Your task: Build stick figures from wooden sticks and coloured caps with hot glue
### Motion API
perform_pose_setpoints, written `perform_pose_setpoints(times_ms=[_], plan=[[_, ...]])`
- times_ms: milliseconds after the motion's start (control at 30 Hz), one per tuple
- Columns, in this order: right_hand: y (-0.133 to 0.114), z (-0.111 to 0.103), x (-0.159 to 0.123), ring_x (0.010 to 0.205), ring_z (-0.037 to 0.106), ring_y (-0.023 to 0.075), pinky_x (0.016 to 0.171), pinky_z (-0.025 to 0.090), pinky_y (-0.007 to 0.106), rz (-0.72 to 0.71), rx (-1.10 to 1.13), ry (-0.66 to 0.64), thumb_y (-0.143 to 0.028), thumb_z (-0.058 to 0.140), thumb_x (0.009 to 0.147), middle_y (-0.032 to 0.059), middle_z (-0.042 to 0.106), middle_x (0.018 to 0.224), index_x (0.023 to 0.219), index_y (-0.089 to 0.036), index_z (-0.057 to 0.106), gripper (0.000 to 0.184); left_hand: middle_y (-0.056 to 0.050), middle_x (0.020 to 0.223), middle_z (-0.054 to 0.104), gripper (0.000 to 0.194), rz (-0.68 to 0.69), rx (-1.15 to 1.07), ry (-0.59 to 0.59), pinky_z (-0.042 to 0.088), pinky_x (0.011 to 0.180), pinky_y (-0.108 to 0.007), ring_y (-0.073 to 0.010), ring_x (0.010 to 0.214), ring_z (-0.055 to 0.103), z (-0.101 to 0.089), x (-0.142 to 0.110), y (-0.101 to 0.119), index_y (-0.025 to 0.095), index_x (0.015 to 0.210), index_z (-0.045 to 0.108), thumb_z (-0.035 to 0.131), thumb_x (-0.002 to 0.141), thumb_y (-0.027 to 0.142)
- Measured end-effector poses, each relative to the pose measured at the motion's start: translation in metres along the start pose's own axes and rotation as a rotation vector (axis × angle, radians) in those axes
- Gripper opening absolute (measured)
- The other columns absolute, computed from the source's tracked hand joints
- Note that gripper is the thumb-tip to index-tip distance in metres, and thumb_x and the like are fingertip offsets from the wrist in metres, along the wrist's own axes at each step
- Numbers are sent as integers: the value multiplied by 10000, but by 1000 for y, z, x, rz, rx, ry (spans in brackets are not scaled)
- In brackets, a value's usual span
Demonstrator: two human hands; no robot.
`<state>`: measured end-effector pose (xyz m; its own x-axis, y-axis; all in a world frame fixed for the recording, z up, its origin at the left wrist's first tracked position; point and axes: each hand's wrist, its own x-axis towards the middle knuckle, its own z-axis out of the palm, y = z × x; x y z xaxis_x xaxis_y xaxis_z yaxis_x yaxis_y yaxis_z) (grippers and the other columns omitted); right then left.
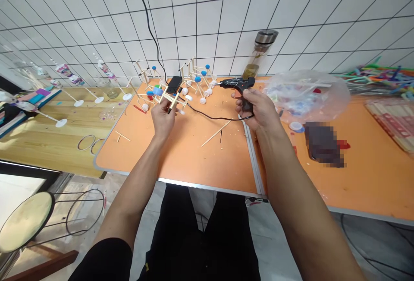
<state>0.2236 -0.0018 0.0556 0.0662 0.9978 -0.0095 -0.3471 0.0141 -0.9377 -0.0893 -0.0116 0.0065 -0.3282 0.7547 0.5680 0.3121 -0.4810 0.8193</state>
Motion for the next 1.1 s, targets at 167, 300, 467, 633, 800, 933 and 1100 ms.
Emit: perform_pose_setpoints(times_ms=[167, 300, 467, 633, 800, 933, 1100], plan=[[4, -2, 10, 621, 597, 82, 514, 520, 143, 70, -36, 169, -54, 611, 1092, 26, 758, 821, 844, -188, 676, 289, -10, 861, 797, 197, -69, -100, -32, 594, 590, -212, -115, 653, 732, 1, 2, 5, 217, 1023, 889, 842, 952, 395], [17, -5, 18, 572, 570, 88, 485, 497, 151, 94, -83, 171, 2, 630, 1003, 11, 712, 730, 855, -176, 695, 241, -7, 850, 779, 159, -80, -145, -21, 576, 560, -196, -101, 629, 712, 2, 2, 8, 217, 935, 873, 858, 926, 375], [36, -14, 28, 548, 573, 97, 491, 508, 165, 104, -138, 173, 19, 681, 873, 9, 700, 681, 837, -178, 675, 200, 0, 818, 766, 153, -95, -116, -25, 576, 562, -197, -104, 625, 702, 2, 3, 10, 224, 915, 866, 864, 939, 375], [45, -17, 31, 502, 560, 108, 479, 537, 192, 149, -177, 206, 45, 599, 902, 16, 672, 606, 836, -168, 673, 236, 1, 813, 769, 165, -83, -106, -30, 577, 558, -202, -108, 623, 706, 1, 3, 9, 227, 909, 865, 865, 945, 388], [50, -18, 34, 477, 591, 120, 479, 569, 202, 168, -249, 246, 13, 607, 954, 13, 667, 583, 875, -169, 660, 205, -4, 832, 780, 201, -74, -115, -28, 577, 550, -202, -109, 621, 708, 2, 3, 6, 231, 919, 867, 890, 942, 429], [57, -26, 41, 506, 653, 166, 512, 625, 254, 169, -293, 283, -42, 681, 958, -22, 691, 631, 1142, -181, 653, 232, -5, 839, 776, 238, -53, -126, -40, 580, 554, -205, -111, 625, 717, 2, 3, 6, 229, 924, 866, 907, 949, 462], [57, -40, 42, 728, 800, 268, 705, 715, 398, 156, -736, 299, -142, 769, 966, 40, 820, 907, 1561, -210, 480, 665, 0, 828, 767, 207, -62, -110, -41, 579, 561, -203, -108, 626, 713, 2, 2, 8, 229, 936, 870, 892, 963, 433]])
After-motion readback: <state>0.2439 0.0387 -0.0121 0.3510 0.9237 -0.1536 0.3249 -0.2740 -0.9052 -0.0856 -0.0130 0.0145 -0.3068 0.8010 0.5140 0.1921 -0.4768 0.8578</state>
